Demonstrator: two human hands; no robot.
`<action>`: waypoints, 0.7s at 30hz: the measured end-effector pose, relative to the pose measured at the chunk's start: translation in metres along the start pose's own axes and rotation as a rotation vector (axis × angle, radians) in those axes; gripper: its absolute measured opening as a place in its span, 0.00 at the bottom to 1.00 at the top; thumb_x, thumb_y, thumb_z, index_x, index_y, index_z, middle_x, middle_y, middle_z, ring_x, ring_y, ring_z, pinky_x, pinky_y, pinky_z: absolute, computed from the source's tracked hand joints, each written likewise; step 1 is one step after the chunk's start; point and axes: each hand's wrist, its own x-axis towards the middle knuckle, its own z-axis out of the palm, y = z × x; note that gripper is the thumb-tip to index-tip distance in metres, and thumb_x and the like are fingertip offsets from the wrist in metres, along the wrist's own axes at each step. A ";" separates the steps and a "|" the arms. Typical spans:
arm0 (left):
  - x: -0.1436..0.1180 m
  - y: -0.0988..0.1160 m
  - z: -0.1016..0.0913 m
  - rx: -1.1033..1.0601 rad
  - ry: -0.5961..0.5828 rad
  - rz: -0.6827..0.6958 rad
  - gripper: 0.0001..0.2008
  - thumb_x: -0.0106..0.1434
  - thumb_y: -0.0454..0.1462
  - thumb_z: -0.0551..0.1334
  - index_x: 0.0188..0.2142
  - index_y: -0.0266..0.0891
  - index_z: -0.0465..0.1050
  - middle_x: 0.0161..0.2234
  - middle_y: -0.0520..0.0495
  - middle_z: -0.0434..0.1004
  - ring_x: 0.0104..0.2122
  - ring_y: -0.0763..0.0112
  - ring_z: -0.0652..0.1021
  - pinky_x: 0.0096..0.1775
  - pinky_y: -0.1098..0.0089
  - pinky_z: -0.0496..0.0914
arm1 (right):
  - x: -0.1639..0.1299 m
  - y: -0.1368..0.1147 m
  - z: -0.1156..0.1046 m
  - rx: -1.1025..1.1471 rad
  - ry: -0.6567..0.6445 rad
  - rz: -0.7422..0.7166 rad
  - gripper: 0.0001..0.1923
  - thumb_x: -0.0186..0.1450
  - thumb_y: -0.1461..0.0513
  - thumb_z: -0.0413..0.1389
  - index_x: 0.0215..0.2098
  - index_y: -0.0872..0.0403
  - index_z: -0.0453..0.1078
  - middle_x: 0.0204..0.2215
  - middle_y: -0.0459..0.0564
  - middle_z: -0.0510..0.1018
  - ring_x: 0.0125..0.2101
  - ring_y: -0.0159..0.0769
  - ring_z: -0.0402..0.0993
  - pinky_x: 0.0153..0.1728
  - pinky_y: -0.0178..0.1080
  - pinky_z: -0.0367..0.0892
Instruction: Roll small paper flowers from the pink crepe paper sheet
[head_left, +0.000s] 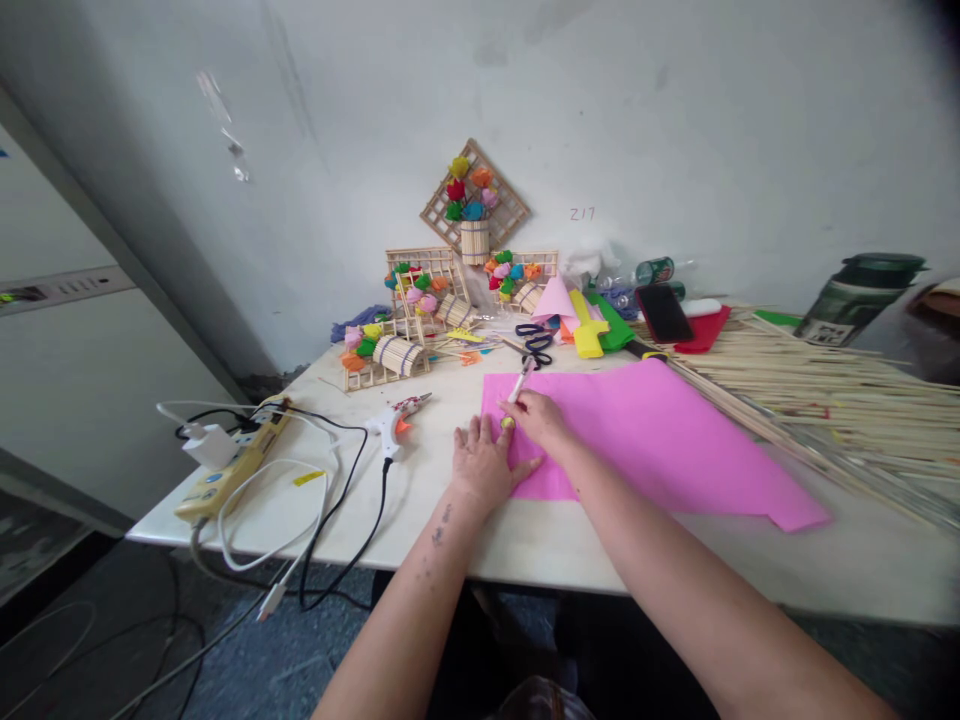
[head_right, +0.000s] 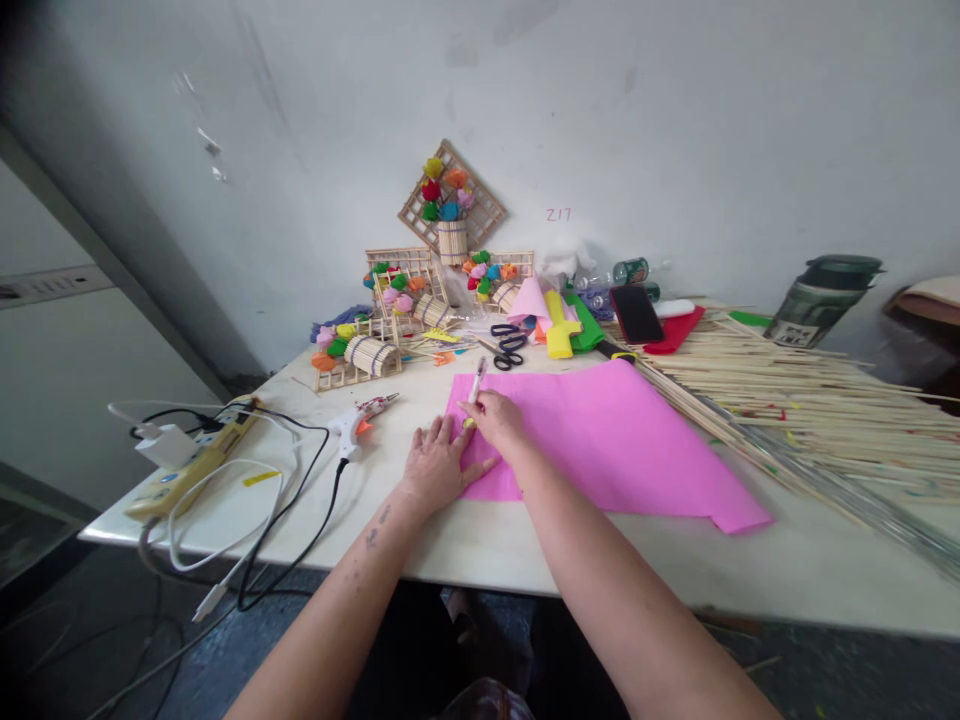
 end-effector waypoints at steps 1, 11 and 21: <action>0.000 0.000 0.000 0.000 0.002 -0.001 0.36 0.57 0.59 0.39 0.59 0.42 0.49 0.60 0.37 0.48 0.58 0.50 0.50 0.54 0.47 0.46 | 0.000 0.000 0.000 -0.008 0.000 0.000 0.17 0.59 0.51 0.49 0.31 0.54 0.71 0.30 0.50 0.77 0.29 0.33 0.71 0.27 0.31 0.58; 0.000 0.000 0.001 -0.006 0.012 0.002 0.37 0.57 0.59 0.38 0.59 0.41 0.49 0.59 0.36 0.49 0.58 0.50 0.50 0.53 0.47 0.47 | 0.002 0.002 0.002 -0.023 -0.006 -0.006 0.17 0.59 0.51 0.49 0.30 0.53 0.71 0.30 0.50 0.77 0.30 0.33 0.70 0.27 0.32 0.57; 0.000 -0.001 0.002 -0.002 0.029 0.006 0.37 0.56 0.60 0.37 0.59 0.43 0.49 0.59 0.37 0.50 0.58 0.49 0.51 0.53 0.47 0.47 | 0.006 0.010 0.003 0.109 0.075 -0.011 0.14 0.58 0.53 0.50 0.27 0.55 0.70 0.25 0.49 0.75 0.25 0.30 0.68 0.25 0.30 0.57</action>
